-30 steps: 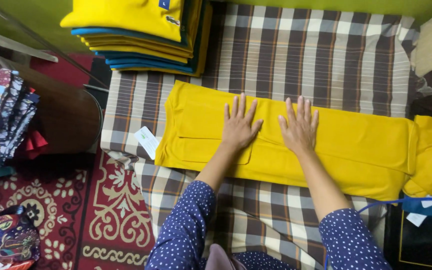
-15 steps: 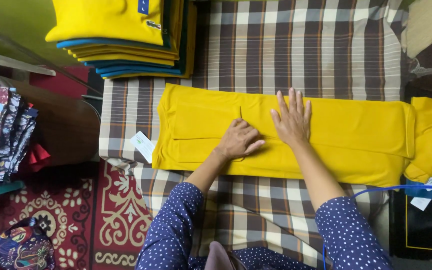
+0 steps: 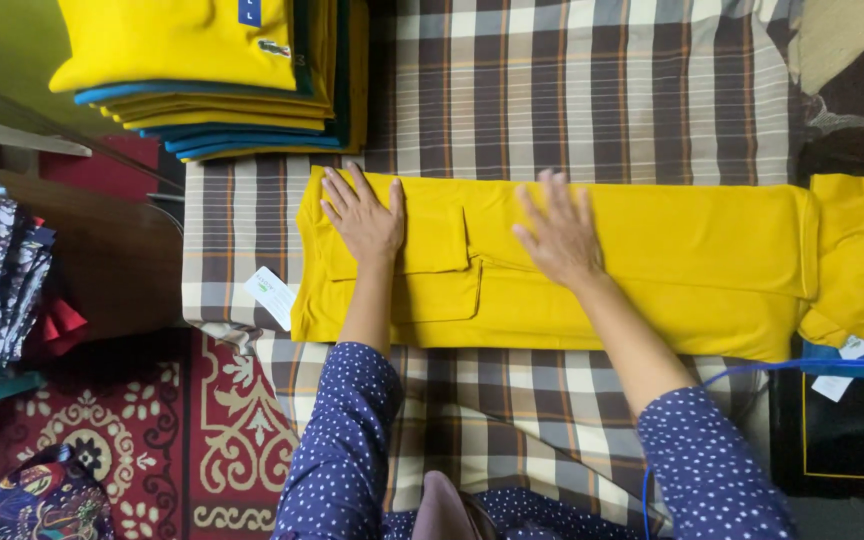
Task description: Folding a yellow t-shirt on a table.
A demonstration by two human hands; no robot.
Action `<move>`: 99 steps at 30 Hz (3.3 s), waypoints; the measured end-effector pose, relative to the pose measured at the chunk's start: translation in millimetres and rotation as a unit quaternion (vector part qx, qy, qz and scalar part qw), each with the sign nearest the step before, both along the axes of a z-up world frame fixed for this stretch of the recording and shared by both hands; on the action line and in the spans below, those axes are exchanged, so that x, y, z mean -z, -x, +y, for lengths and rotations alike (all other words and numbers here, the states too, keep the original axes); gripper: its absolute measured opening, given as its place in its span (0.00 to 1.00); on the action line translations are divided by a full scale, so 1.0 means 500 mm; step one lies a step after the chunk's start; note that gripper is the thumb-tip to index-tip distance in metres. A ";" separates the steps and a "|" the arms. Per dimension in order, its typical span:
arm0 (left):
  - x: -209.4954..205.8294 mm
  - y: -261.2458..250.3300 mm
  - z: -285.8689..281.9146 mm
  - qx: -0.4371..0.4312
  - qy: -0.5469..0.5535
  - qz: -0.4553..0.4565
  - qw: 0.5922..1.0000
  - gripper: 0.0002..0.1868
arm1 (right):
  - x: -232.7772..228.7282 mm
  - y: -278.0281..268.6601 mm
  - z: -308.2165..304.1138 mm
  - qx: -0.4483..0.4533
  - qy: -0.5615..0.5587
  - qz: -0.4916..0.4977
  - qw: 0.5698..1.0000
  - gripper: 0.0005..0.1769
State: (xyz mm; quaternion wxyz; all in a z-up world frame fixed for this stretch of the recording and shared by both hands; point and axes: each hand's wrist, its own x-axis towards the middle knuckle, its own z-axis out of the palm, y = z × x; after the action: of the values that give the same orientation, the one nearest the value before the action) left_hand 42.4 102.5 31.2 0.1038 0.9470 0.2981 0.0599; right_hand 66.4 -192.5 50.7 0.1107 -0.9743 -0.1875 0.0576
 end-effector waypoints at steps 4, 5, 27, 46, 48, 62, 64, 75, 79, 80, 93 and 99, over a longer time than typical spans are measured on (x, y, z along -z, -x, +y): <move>0.003 0.002 -0.006 -0.012 -0.014 0.018 1.000 0.46 | 0.007 -0.009 0.052 -0.166 0.025 0.020 0.986 0.32; 0.001 -0.001 -0.004 -0.012 -0.015 0.015 1.000 0.46 | 0.005 -0.017 0.074 -0.193 0.027 0.014 0.981 0.32; -0.021 -0.014 0.003 -0.042 0.030 0.018 0.999 0.51 | 0.024 -0.011 0.161 -0.028 -0.108 0.050 0.992 0.33; -0.001 -0.016 0.013 -0.025 0.014 -0.004 1.000 0.50 | 0.104 -0.034 -0.439 0.090 0.099 -0.156 0.979 0.26; 0.009 -0.007 0.011 -0.024 0.016 -0.010 1.000 0.50 | 0.073 -0.009 -0.430 0.226 0.068 -0.018 0.971 0.35; -0.056 0.064 -0.467 0.331 0.106 0.091 0.933 0.37 | 0.030 -0.023 -0.301 0.044 0.041 -0.061 0.996 0.29; -0.066 0.063 -0.471 0.328 0.097 0.096 0.935 0.36 | 0.019 -0.043 -0.397 0.090 0.036 -0.046 0.994 0.30; -0.067 0.059 -0.478 0.330 0.085 0.076 0.937 0.37 | -0.042 -0.171 -0.663 0.269 -0.144 0.185 0.934 0.14; -0.071 0.060 -0.477 0.327 0.082 0.068 0.939 0.37 | 0.106 -0.181 -0.714 0.201 -0.069 -0.060 0.975 0.12; -0.072 0.060 -0.480 0.326 0.085 0.067 0.939 0.37 | 0.111 -0.170 -0.701 0.216 0.007 -0.139 0.966 0.08; -0.046 0.065 -0.483 0.301 0.056 0.088 0.948 0.33 | -0.008 -0.017 -0.333 0.135 -0.101 -0.049 0.984 0.37; -0.031 0.019 -0.485 0.293 0.067 0.101 0.948 0.41 | 0.011 0.029 -0.423 0.237 -0.018 -0.006 0.971 0.39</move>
State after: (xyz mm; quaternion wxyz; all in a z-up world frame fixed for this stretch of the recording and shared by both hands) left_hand 32.8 -140.2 46.5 0.1497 0.9845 0.0200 -0.0896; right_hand 52.0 -404.0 45.1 0.1377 -0.9892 0.0470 0.0200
